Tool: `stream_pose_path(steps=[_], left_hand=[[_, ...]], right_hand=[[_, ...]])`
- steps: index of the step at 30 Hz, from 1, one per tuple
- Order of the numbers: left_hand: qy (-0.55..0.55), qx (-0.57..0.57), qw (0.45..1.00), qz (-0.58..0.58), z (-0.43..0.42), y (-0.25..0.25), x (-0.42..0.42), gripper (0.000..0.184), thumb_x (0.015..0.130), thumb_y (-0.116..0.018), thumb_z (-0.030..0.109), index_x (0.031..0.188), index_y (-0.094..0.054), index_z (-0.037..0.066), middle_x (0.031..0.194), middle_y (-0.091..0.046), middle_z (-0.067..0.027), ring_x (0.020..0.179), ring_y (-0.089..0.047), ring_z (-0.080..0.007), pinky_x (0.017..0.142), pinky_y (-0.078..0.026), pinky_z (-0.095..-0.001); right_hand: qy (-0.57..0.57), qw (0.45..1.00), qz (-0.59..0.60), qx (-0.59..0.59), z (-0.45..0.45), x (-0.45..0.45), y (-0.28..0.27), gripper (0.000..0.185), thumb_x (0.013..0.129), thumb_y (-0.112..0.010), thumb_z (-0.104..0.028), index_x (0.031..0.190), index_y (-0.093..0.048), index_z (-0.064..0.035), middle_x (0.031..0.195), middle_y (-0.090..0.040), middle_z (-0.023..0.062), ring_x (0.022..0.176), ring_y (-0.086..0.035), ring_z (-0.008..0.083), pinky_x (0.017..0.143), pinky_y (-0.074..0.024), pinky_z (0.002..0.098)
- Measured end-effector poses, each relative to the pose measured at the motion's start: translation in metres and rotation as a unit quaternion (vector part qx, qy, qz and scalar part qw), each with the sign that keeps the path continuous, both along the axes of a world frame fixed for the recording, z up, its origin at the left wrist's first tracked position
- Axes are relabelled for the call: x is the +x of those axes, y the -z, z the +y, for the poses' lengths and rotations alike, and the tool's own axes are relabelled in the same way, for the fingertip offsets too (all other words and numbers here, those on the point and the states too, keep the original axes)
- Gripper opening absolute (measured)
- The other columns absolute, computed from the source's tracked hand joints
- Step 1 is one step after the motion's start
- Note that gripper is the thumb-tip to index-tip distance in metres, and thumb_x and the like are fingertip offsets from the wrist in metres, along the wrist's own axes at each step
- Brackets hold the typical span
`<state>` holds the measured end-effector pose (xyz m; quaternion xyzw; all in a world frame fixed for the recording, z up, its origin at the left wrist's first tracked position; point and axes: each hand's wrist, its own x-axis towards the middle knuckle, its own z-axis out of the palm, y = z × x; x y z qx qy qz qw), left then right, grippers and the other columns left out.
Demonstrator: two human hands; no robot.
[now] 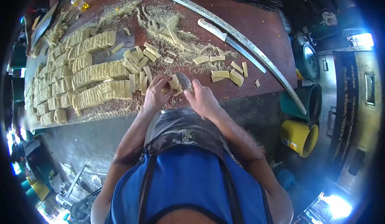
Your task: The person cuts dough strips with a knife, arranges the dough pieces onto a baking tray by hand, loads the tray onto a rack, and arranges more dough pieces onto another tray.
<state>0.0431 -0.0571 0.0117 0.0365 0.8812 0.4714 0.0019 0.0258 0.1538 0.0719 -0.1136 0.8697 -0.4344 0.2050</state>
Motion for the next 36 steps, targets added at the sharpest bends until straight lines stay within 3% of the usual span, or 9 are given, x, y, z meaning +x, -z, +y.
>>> stream_pose_path(steps=[5, 19, 21, 24, 25, 27, 29, 31, 36], left_hand=[[0.002, -0.028, 0.995, 0.096, -0.005, 0.022, 0.002, 0.056, 0.071, -0.083, 0.013, 0.122, -0.063, 0.006, 0.123, -0.062, -0.0157, 0.115, -0.060, -0.0363, 0.097, -0.050, -0.0422], [-0.009, -0.040, 0.998, 0.052, -0.006, 0.030, -0.002, 0.043, 0.073, -0.080, 0.014, 0.112, -0.067, 0.000, 0.119, -0.065, -0.0167, 0.110, -0.063, -0.0335, 0.095, -0.051, -0.0410], [-0.007, -0.059, 0.996, 0.069, -0.002, 0.027, -0.002, 0.042, 0.073, -0.079, 0.013, 0.110, -0.067, -0.001, 0.119, -0.065, -0.0165, 0.109, -0.064, -0.0327, 0.095, -0.052, -0.0409], [-0.014, -0.048, 0.998, 0.032, -0.002, 0.029, -0.001, 0.040, 0.076, -0.078, 0.012, 0.113, -0.066, 0.002, 0.118, -0.066, -0.0156, 0.104, -0.066, -0.0289, 0.089, -0.054, -0.0383], [-0.023, -0.059, 0.997, 0.037, -0.001, 0.023, -0.002, 0.040, 0.076, -0.078, 0.012, 0.113, -0.066, 0.002, 0.118, -0.066, -0.0156, 0.104, -0.066, -0.0289, 0.089, -0.054, -0.0383], [-0.161, 0.110, 0.970, -0.146, 0.008, 0.010, 0.000, 0.043, 0.078, -0.079, 0.017, 0.117, -0.064, 0.005, 0.115, -0.066, -0.0138, 0.101, -0.067, -0.0267, 0.085, -0.055, -0.0356], [-0.207, 0.045, 0.965, -0.152, 0.022, -0.007, 0.000, 0.045, 0.080, -0.079, 0.023, 0.119, -0.063, 0.007, 0.106, -0.068, -0.0114, 0.097, -0.067, -0.0253, 0.083, -0.054, -0.0359], [-0.177, -0.185, 0.959, -0.124, 0.036, -0.006, -0.001, 0.047, 0.079, -0.080, 0.027, 0.118, -0.064, 0.008, 0.099, -0.069, -0.0113, 0.094, -0.067, -0.0251, 0.083, -0.053, -0.0384], [-0.166, -0.085, 0.963, -0.196, 0.040, -0.013, -0.005, 0.046, 0.072, -0.085, 0.021, 0.110, -0.064, 0.006, 0.100, -0.070, -0.0125, 0.092, -0.068, -0.0263, 0.081, -0.054, -0.0380]], right_hand=[[-0.005, 0.996, 0.061, 0.063, -0.028, 0.011, 0.009, 0.032, 0.095, -0.058, -0.023, 0.108, -0.045, 0.0036, 0.076, -0.063, 0.0308, 0.078, -0.063, 0.0515, 0.068, -0.0488, 0.0576], [-0.037, 0.984, -0.011, 0.175, -0.066, -0.013, 0.007, 0.026, 0.096, -0.052, -0.018, 0.111, -0.044, 0.0007, 0.084, -0.065, 0.0323, 0.081, -0.065, 0.0499, 0.073, -0.0514, 0.0590], [-0.060, 0.979, 0.022, 0.195, -0.067, -0.039, 0.021, 0.031, 0.097, -0.053, -0.019, 0.118, -0.045, 0.0024, 0.080, -0.066, 0.0268, 0.071, -0.068, 0.0421, 0.062, -0.0554, 0.0509], [-0.015, 0.987, -0.159, 0.022, -0.049, -0.068, 0.024, 0.039, 0.099, -0.056, -0.025, 0.123, -0.046, 0.0034, 0.071, -0.060, 0.0078, 0.053, -0.059, 0.0128, 0.040, -0.0476, 0.0243], [0.004, 0.985, -0.169, -0.046, -0.030, -0.069, 0.023, 0.038, 0.099, -0.057, -0.026, 0.122, -0.047, 0.0027, 0.073, -0.062, 0.0094, 0.053, -0.060, 0.0128, 0.040, -0.0491, 0.0259], [0.051, 0.984, -0.153, -0.078, 0.006, -0.069, 0.010, 0.029, 0.099, -0.059, -0.021, 0.117, -0.049, -0.0006, 0.070, -0.058, 0.0044, 0.050, -0.057, 0.0123, 0.043, -0.0485, 0.0286], [0.060, 0.978, -0.162, -0.112, 0.047, -0.072, 0.004, 0.024, 0.099, -0.059, -0.019, 0.112, -0.048, -0.0023, 0.069, -0.057, 0.0036, 0.049, -0.056, 0.0113, 0.044, -0.0479, 0.0293], [0.047, 0.982, -0.134, -0.123, 0.081, -0.080, 0.014, 0.025, 0.098, -0.060, -0.019, 0.111, -0.049, -0.0004, 0.069, -0.058, 0.0043, 0.050, -0.057, 0.0118, 0.044, -0.0486, 0.0292], [0.030, 0.993, -0.061, -0.094, 0.136, -0.077, 0.004, 0.026, 0.098, -0.062, -0.020, 0.105, -0.049, 0.0012, 0.067, -0.058, 0.0046, 0.050, -0.059, 0.0115, 0.044, -0.0478, 0.0297]])
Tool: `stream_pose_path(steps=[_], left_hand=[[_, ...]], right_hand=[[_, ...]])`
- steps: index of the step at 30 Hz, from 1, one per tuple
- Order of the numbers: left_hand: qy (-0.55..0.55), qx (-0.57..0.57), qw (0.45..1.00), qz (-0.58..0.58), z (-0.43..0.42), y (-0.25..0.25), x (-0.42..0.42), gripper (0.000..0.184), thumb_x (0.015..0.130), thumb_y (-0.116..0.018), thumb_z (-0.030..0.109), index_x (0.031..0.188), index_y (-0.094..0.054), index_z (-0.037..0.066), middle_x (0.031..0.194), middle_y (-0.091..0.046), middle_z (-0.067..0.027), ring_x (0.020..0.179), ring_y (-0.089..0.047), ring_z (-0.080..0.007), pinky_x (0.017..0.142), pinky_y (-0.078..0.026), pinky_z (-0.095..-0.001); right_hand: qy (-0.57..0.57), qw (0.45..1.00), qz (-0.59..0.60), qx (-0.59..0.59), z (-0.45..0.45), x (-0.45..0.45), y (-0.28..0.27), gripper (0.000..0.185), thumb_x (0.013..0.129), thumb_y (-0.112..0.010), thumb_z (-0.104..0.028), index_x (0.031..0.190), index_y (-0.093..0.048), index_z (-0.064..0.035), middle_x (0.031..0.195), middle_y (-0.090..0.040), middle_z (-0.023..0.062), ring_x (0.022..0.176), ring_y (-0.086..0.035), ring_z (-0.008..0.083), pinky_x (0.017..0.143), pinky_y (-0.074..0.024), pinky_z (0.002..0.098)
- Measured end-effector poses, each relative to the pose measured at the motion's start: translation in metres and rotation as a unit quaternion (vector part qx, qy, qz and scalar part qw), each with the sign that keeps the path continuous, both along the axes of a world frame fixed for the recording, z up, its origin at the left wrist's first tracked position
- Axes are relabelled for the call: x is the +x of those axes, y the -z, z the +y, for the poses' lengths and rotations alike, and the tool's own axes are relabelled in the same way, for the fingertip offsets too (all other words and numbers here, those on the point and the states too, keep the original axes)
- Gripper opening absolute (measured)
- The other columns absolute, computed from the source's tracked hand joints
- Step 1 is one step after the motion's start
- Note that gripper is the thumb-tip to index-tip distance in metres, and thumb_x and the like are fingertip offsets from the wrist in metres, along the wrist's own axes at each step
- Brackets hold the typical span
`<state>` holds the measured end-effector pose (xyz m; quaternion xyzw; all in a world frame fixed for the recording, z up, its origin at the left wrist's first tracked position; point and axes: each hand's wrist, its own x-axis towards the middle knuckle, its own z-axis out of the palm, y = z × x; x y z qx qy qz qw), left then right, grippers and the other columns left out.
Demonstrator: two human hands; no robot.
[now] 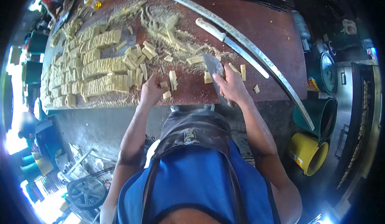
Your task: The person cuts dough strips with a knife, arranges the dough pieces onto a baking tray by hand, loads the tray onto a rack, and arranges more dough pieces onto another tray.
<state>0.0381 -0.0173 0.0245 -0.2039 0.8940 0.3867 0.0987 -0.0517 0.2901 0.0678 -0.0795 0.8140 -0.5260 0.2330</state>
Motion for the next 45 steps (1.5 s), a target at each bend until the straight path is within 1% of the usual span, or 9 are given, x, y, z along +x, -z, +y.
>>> stream_pose_path(steps=[5, 7, 10, 14, 16, 23, 31, 40, 45], left_hand=[[-0.209, -0.011, 0.976, 0.066, -0.034, -0.026, -0.027, 0.041, 0.084, -0.077, 0.020, 0.119, -0.060, 0.007, 0.114, -0.064, -0.0125, 0.096, -0.066, -0.0260, 0.084, -0.057, -0.0437], [-0.101, -0.367, 0.890, 0.253, -0.031, -0.023, -0.037, 0.043, 0.085, -0.075, 0.016, 0.124, -0.058, 0.010, 0.116, -0.063, -0.0131, 0.098, -0.064, -0.0262, 0.083, -0.057, -0.0432], [0.129, -0.117, 0.972, 0.160, -0.001, 0.004, -0.046, 0.052, 0.086, -0.075, 0.032, 0.131, -0.058, 0.011, 0.129, -0.061, -0.0116, 0.117, -0.060, -0.0265, 0.094, -0.056, -0.0392], [0.390, -0.084, 0.916, -0.036, 0.096, -0.044, -0.079, 0.045, 0.091, -0.069, 0.027, 0.133, -0.057, 0.014, 0.134, -0.058, -0.0075, 0.124, -0.056, -0.0234, 0.106, -0.048, -0.0359], [0.434, -0.098, 0.872, 0.204, 0.108, 0.019, -0.069, 0.042, 0.093, -0.065, 0.023, 0.133, -0.056, 0.015, 0.133, -0.058, -0.0068, 0.125, -0.055, -0.0234, 0.111, -0.043, -0.0368], [0.547, -0.024, 0.836, 0.027, 0.046, -0.011, -0.089, 0.026, 0.089, -0.067, 0.012, 0.116, -0.068, 0.013, 0.115, -0.067, -0.0063, 0.117, -0.059, -0.0230, 0.106, -0.046, -0.0405], [0.424, 0.084, 0.879, 0.203, -0.023, 0.016, -0.065, 0.035, 0.076, -0.071, 0.000, 0.109, -0.069, 0.009, 0.116, -0.069, -0.0091, 0.118, -0.060, -0.0274, 0.104, -0.048, -0.0384], [0.208, -0.165, 0.952, 0.150, 0.037, -0.003, -0.004, 0.073, 0.070, -0.082, 0.027, 0.135, -0.055, 0.009, 0.132, -0.058, -0.0158, 0.124, -0.054, -0.0337, 0.108, -0.042, -0.0457], [0.066, -0.138, 0.971, 0.184, 0.047, 0.016, 0.008, 0.068, 0.069, -0.082, 0.024, 0.129, -0.057, 0.004, 0.128, -0.060, -0.0162, 0.119, -0.056, -0.0347, 0.102, -0.045, -0.0446]], right_hand=[[0.058, 0.998, 0.029, -0.005, 0.039, 0.016, -0.006, 0.027, 0.098, -0.062, -0.023, 0.101, -0.050, 0.0015, 0.065, -0.060, 0.0065, 0.049, -0.061, 0.0137, 0.045, -0.0481, 0.0305], [0.091, 0.995, 0.032, -0.009, 0.049, 0.020, -0.004, 0.027, 0.098, -0.062, -0.023, 0.101, -0.051, 0.0012, 0.066, -0.061, 0.0065, 0.050, -0.062, 0.0136, 0.045, -0.0481, 0.0304], [0.127, 0.991, 0.040, 0.006, 0.048, 0.027, -0.009, 0.027, 0.097, -0.063, -0.023, 0.099, -0.051, 0.0010, 0.066, -0.061, 0.0069, 0.050, -0.061, 0.0137, 0.045, -0.0481, 0.0305], [0.184, 0.982, 0.040, 0.021, 0.034, 0.048, -0.017, 0.025, 0.097, -0.063, -0.022, 0.098, -0.051, 0.0000, 0.066, -0.060, 0.0059, 0.049, -0.060, 0.0135, 0.045, -0.0467, 0.0303], [0.197, 0.979, 0.052, 0.004, 0.019, 0.057, -0.022, 0.023, 0.096, -0.062, -0.019, 0.093, -0.049, -0.0010, 0.063, -0.058, 0.0049, 0.049, -0.059, 0.0132, 0.045, -0.0450, 0.0303], [0.246, 0.964, 0.054, 0.086, -0.002, 0.099, -0.031, 0.024, 0.096, -0.063, -0.019, 0.090, -0.049, -0.0005, 0.063, -0.058, 0.0061, 0.050, -0.060, 0.0131, 0.046, -0.0457, 0.0305], [0.094, 0.992, 0.012, 0.087, -0.037, 0.067, -0.025, 0.024, 0.094, -0.065, -0.020, 0.093, -0.051, -0.0003, 0.065, -0.056, 0.0037, 0.052, -0.058, 0.0105, 0.047, -0.0440, 0.0293], [-0.120, 0.984, 0.072, 0.108, -0.056, 0.032, 0.012, 0.035, 0.093, -0.064, -0.029, 0.097, -0.050, 0.0027, 0.077, -0.063, 0.0282, 0.080, -0.062, 0.0497, 0.066, -0.0466, 0.0506], [-0.157, 0.979, 0.072, 0.107, -0.059, 0.043, 0.028, 0.036, 0.093, -0.061, -0.029, 0.101, -0.049, 0.0040, 0.078, -0.063, 0.0317, 0.083, -0.062, 0.0519, 0.072, -0.0482, 0.0557]])
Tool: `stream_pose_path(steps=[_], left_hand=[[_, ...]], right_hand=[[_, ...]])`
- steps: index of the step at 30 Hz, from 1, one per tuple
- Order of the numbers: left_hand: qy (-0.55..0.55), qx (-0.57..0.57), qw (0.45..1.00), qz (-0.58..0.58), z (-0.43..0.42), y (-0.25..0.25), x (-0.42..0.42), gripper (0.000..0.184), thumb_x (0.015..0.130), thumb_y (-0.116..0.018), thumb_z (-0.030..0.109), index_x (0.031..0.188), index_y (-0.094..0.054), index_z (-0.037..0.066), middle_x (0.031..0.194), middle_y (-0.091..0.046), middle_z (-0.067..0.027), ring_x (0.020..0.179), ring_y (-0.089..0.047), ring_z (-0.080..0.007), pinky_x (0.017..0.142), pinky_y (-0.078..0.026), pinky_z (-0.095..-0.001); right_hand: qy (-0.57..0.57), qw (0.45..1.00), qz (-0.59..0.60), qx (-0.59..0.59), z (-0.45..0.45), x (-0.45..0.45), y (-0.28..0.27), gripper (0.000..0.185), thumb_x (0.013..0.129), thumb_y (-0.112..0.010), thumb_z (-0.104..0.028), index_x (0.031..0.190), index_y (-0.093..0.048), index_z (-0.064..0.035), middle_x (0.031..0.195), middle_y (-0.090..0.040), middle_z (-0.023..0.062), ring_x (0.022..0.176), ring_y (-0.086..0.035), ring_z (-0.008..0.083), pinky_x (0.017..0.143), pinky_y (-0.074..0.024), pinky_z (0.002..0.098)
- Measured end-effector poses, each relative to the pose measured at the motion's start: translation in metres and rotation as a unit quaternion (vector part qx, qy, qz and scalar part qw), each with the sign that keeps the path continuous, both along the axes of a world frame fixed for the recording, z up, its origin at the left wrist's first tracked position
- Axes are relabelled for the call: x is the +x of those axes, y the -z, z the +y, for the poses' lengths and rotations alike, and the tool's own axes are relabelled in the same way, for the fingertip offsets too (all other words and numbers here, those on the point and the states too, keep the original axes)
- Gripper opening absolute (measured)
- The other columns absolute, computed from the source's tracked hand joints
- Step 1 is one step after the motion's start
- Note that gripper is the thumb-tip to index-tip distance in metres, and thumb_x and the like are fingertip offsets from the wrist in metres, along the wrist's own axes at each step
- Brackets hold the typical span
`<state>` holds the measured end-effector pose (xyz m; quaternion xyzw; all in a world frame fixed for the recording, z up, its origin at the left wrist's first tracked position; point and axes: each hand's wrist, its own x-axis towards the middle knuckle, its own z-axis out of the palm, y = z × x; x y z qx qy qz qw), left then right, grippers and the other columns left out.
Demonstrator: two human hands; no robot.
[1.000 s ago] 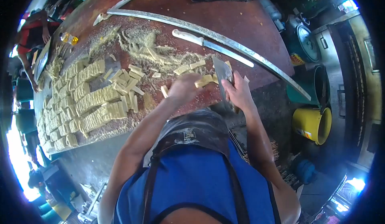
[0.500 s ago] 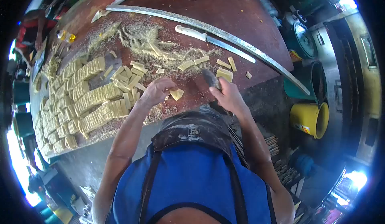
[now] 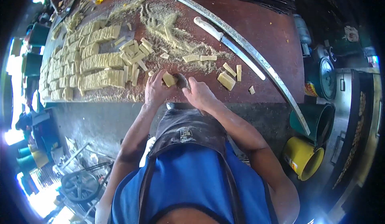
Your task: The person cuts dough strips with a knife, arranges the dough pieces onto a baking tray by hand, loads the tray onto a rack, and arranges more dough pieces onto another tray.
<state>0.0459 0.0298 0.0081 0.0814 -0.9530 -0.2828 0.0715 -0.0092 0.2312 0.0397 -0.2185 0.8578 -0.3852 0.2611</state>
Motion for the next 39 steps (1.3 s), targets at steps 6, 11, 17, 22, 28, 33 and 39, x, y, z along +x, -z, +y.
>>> stream_pose_path(steps=[6, 11, 17, 22, 28, 33, 39], left_hand=[[-0.065, 0.017, 0.997, 0.043, 0.007, 0.016, 0.005, 0.067, 0.068, -0.083, 0.018, 0.127, -0.056, 0.004, 0.129, -0.061, -0.0159, 0.119, -0.057, -0.0353, 0.103, -0.045, -0.0435], [-0.020, 0.035, 0.997, 0.061, -0.003, 0.017, 0.015, 0.065, 0.069, -0.081, 0.014, 0.128, -0.055, 0.003, 0.132, -0.059, -0.0165, 0.122, -0.056, -0.0350, 0.105, -0.044, -0.0432], [0.027, 0.074, 0.994, 0.073, -0.020, 0.020, 0.019, 0.070, 0.070, -0.081, 0.015, 0.133, -0.051, 0.006, 0.132, -0.057, -0.0173, 0.121, -0.056, -0.0362, 0.103, -0.047, -0.0443], [0.035, 0.144, 0.988, 0.036, -0.038, 0.005, 0.020, 0.077, 0.070, -0.082, 0.013, 0.139, -0.048, 0.007, 0.133, -0.056, -0.0176, 0.123, -0.055, -0.0359, 0.101, -0.048, -0.0425], [-0.001, 0.133, 0.990, 0.034, -0.040, 0.019, 0.024, 0.071, 0.075, -0.074, 0.005, 0.140, -0.046, 0.007, 0.126, -0.062, -0.0170, 0.119, -0.058, -0.0347, 0.100, -0.049, -0.0425], [-0.049, 0.125, 0.990, 0.039, -0.027, 0.018, 0.024, 0.069, 0.074, -0.069, 0.002, 0.139, -0.047, 0.008, 0.122, -0.065, -0.0171, 0.118, -0.059, -0.0337, 0.100, -0.049, -0.0422], [-0.080, 0.143, 0.984, 0.076, -0.015, 0.000, 0.026, 0.049, 0.075, -0.072, 0.008, 0.123, -0.064, 0.006, 0.127, -0.064, -0.0145, 0.120, -0.059, -0.0326, 0.103, -0.047, -0.0414]], right_hand=[[-0.019, 1.000, -0.010, 0.019, -0.007, 0.008, -0.001, 0.035, 0.093, -0.059, -0.028, 0.103, -0.049, 0.0041, 0.081, -0.063, 0.0346, 0.085, -0.063, 0.0530, 0.078, -0.0497, 0.0587], [-0.018, 0.997, -0.063, 0.042, -0.012, 0.011, -0.006, 0.035, 0.094, -0.059, -0.028, 0.102, -0.049, 0.0043, 0.080, -0.064, 0.0339, 0.083, -0.063, 0.0523, 0.077, -0.0499, 0.0588], [0.007, 1.000, -0.012, 0.009, -0.018, 0.010, -0.005, 0.033, 0.096, -0.060, -0.027, 0.097, -0.048, 0.0040, 0.063, -0.062, 0.0237, 0.053, -0.067, 0.0340, 0.052, -0.0508, 0.0452], [0.007, 0.998, 0.025, 0.063, -0.038, 0.000, -0.014, 0.040, 0.096, -0.060, -0.030, 0.105, -0.050, 0.0076, 0.067, -0.064, 0.0240, 0.058, -0.069, 0.0328, 0.059, -0.0523, 0.0442], [-0.030, 0.997, 0.010, 0.069, -0.045, -0.015, -0.024, 0.046, 0.092, -0.061, -0.031, 0.115, -0.054, 0.0076, 0.083, -0.065, 0.0322, 0.087, -0.065, 0.0485, 0.076, -0.0514, 0.0527], [-0.100, 0.994, 0.009, 0.048, -0.045, -0.033, -0.021, 0.048, 0.093, -0.060, -0.031, 0.119, -0.054, 0.0076, 0.086, -0.065, 0.0324, 0.089, -0.065, 0.0482, 0.079, -0.0518, 0.0520], [-0.159, 0.986, 0.022, 0.049, -0.028, -0.055, -0.006, 0.051, 0.095, -0.061, -0.032, 0.124, -0.051, 0.0087, 0.074, -0.066, 0.0247, 0.056, -0.068, 0.0299, 0.063, -0.0545, 0.0412]])
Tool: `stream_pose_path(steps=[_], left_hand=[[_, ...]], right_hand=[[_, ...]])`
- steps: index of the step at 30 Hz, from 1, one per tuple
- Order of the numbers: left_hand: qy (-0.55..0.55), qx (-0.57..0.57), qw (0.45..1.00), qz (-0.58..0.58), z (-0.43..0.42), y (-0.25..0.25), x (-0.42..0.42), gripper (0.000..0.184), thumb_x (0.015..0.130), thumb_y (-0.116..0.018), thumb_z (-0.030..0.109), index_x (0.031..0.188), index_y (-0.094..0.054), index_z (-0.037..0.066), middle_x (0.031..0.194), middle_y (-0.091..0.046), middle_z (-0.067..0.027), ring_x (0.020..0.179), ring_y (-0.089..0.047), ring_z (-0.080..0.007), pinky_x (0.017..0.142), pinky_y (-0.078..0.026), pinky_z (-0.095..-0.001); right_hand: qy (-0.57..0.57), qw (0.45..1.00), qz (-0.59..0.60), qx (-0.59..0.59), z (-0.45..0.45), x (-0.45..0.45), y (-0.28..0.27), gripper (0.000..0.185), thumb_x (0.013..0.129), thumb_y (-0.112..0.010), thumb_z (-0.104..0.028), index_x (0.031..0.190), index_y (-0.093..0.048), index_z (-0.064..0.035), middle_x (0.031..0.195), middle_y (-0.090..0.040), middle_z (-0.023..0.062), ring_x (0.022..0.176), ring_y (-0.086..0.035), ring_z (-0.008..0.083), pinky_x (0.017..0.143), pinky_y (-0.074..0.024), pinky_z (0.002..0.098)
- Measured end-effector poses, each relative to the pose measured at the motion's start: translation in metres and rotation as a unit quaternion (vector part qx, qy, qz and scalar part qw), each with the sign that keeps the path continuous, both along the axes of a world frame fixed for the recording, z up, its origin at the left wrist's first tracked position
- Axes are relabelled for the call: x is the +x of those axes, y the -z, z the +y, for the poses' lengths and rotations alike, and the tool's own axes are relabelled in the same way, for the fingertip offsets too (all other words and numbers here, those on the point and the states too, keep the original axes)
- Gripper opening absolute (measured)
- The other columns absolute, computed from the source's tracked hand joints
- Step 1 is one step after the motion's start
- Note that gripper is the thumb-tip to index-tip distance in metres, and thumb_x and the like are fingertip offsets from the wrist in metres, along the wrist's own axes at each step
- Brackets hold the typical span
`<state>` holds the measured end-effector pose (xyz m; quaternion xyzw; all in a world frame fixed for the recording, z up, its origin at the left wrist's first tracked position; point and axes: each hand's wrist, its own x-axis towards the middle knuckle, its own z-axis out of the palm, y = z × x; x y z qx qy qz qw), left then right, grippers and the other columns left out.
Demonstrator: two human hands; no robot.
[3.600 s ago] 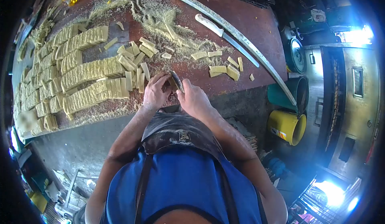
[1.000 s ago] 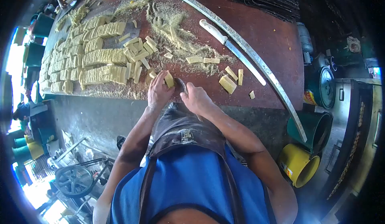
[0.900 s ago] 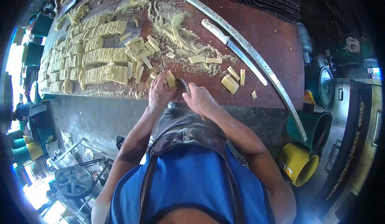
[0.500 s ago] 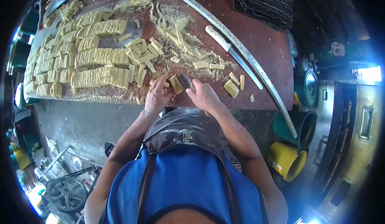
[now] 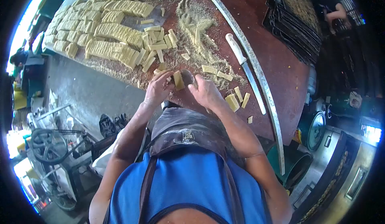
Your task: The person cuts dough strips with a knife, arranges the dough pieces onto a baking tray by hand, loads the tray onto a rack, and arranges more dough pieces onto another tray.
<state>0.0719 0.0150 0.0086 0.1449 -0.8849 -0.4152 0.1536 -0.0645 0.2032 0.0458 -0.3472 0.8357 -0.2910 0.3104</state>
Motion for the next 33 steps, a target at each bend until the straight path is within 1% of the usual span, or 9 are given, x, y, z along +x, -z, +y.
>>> stream_pose_path(steps=[3, 7, 9, 10, 13, 16, 20, 29, 33], left_hand=[[-0.002, -0.103, 0.995, 0.008, 0.006, 0.005, 0.008, 0.048, 0.076, -0.074, 0.011, 0.123, -0.065, 0.007, 0.127, -0.064, -0.0130, 0.121, -0.058, -0.0321, 0.105, -0.045, -0.0427], [0.006, -0.106, 0.994, 0.001, 0.009, 0.004, 0.002, 0.048, 0.074, -0.079, 0.017, 0.119, -0.067, 0.008, 0.126, -0.065, -0.0115, 0.117, -0.059, -0.0312, 0.102, -0.046, -0.0431], [0.004, -0.116, 0.993, 0.002, 0.008, 0.003, 0.000, 0.047, 0.073, -0.080, 0.018, 0.117, -0.068, 0.007, 0.122, -0.066, -0.0112, 0.114, -0.060, -0.0306, 0.100, -0.047, -0.0432], [0.004, -0.117, 0.993, -0.008, 0.007, 0.000, -0.001, 0.046, 0.073, -0.080, 0.018, 0.116, -0.068, 0.006, 0.120, -0.066, -0.0110, 0.114, -0.060, -0.0305, 0.100, -0.047, -0.0431], [0.012, -0.102, 0.995, 0.001, 0.003, -0.006, -0.006, 0.043, 0.075, -0.079, 0.018, 0.115, -0.069, 0.005, 0.117, -0.067, -0.0113, 0.112, -0.061, -0.0308, 0.098, -0.048, -0.0429], [0.023, -0.079, 0.997, 0.010, -0.004, 0.006, -0.012, 0.041, 0.076, -0.079, 0.018, 0.113, -0.069, 0.004, 0.116, -0.066, -0.0125, 0.110, -0.062, -0.0317, 0.096, -0.049, -0.0426], [0.027, -0.056, 0.998, 0.003, -0.012, 0.011, -0.016, 0.037, 0.076, -0.079, 0.016, 0.110, -0.070, 0.003, 0.114, -0.067, -0.0142, 0.106, -0.064, -0.0328, 0.092, -0.052, -0.0411], [0.040, -0.019, 0.999, 0.009, -0.018, 0.013, -0.017, 0.035, 0.074, -0.080, 0.014, 0.107, -0.071, 0.003, 0.111, -0.069, -0.0127, 0.104, -0.064, -0.0318, 0.090, -0.053, -0.0401], [0.046, 0.007, 0.999, -0.011, -0.019, 0.009, -0.017, 0.035, 0.073, -0.078, 0.012, 0.107, -0.071, 0.003, 0.113, -0.068, -0.0133, 0.105, -0.064, -0.0323, 0.093, -0.051, -0.0403]], right_hand=[[-0.005, 1.000, -0.009, -0.017, 0.010, -0.004, -0.002, 0.054, 0.095, -0.061, -0.029, 0.129, -0.048, 0.0113, 0.075, -0.066, 0.0261, 0.055, -0.068, 0.0291, 0.060, -0.0548, 0.0399], [0.008, 1.000, -0.027, 0.007, 0.010, 0.003, 0.003, 0.058, 0.096, -0.060, -0.031, 0.132, -0.045, 0.0120, 0.080, -0.066, 0.0300, 0.059, -0.069, 0.0323, 0.064, -0.0558, 0.0415], [-0.031, 0.999, 0.044, -0.004, 0.006, 0.009, 0.001, 0.059, 0.096, -0.059, -0.031, 0.134, -0.044, 0.0116, 0.085, -0.066, 0.0334, 0.067, -0.070, 0.0393, 0.068, -0.0556, 0.0452], [0.000, 0.999, -0.030, 0.026, 0.002, 0.009, -0.012, 0.051, 0.096, -0.058, -0.029, 0.126, -0.048, 0.0112, 0.084, -0.065, 0.0346, 0.077, -0.068, 0.0468, 0.071, -0.0542, 0.0496], [0.022, 0.998, 0.037, -0.035, 0.002, 0.013, -0.015, 0.045, 0.096, -0.058, -0.028, 0.117, -0.049, 0.0105, 0.078, -0.064, 0.0327, 0.080, -0.066, 0.0494, 0.070, -0.0532, 0.0519], [0.052, 0.996, 0.058, -0.045, -0.011, 0.026, -0.034, 0.033, 0.095, -0.058, -0.024, 0.107, -0.048, 0.0046, 0.073, -0.063, 0.0306, 0.075, -0.065, 0.0500, 0.067, -0.0527, 0.0563], [0.049, 0.997, 0.046, 0.030, -0.031, 0.043, -0.032, 0.027, 0.095, -0.057, -0.022, 0.102, -0.044, 0.0010, 0.071, -0.063, 0.0294, 0.074, -0.064, 0.0506, 0.066, -0.0511, 0.0584], [0.046, 0.993, 0.044, 0.101, -0.041, 0.050, -0.041, 0.025, 0.096, -0.055, -0.020, 0.103, -0.043, 0.0006, 0.070, -0.063, 0.0283, 0.073, -0.064, 0.0495, 0.066, -0.0511, 0.0583], [0.049, 0.995, 0.039, 0.076, -0.044, 0.049, -0.039, 0.028, 0.095, -0.057, -0.018, 0.105, -0.044, 0.0040, 0.067, -0.060, 0.0295, 0.072, -0.062, 0.0509, 0.061, -0.0485, 0.0566]])
